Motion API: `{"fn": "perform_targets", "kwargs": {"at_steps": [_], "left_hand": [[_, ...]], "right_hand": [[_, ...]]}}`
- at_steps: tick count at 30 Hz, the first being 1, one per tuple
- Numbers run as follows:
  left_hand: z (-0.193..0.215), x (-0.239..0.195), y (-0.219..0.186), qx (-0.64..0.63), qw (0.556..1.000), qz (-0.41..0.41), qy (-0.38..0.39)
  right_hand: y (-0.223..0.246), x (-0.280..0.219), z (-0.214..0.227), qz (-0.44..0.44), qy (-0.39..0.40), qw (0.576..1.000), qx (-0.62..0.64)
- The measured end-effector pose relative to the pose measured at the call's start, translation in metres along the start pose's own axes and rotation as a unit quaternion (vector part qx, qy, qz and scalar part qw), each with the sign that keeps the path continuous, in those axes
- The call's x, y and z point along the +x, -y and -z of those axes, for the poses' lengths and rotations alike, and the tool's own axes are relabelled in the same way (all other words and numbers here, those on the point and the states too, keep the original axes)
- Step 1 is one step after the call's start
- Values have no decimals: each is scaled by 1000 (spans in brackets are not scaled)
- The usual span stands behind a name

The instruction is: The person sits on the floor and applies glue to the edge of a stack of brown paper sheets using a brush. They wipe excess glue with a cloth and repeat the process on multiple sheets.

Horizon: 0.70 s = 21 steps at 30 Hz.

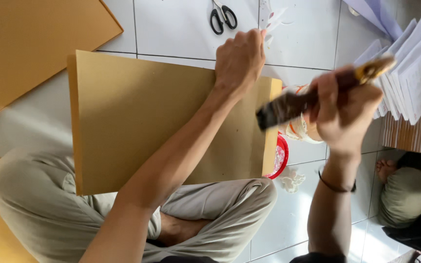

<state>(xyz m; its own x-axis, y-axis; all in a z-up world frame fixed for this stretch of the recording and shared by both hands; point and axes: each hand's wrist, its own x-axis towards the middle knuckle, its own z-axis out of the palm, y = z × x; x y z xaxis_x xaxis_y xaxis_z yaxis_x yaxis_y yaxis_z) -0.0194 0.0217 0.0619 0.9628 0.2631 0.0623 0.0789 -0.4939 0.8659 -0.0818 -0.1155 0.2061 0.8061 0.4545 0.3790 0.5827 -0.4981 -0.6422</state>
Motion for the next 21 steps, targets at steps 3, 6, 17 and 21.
{"fn": "perform_targets", "kwargs": {"at_steps": [3,6,17,21], "left_hand": [[-12,3,5,20,999,24,18],[-9,0,1,20,1000,-11,-5],[-3,0,2,17,1000,3,10],[5,-1,-5,0,999,24,41]], "right_hand": [[17,-20,4,-136,122,983,18],[-8,-22,-4,-133,124,983,-26],[-47,29,1,44,7,997,58],[-7,5,-4,-101,126,987,18]]}}
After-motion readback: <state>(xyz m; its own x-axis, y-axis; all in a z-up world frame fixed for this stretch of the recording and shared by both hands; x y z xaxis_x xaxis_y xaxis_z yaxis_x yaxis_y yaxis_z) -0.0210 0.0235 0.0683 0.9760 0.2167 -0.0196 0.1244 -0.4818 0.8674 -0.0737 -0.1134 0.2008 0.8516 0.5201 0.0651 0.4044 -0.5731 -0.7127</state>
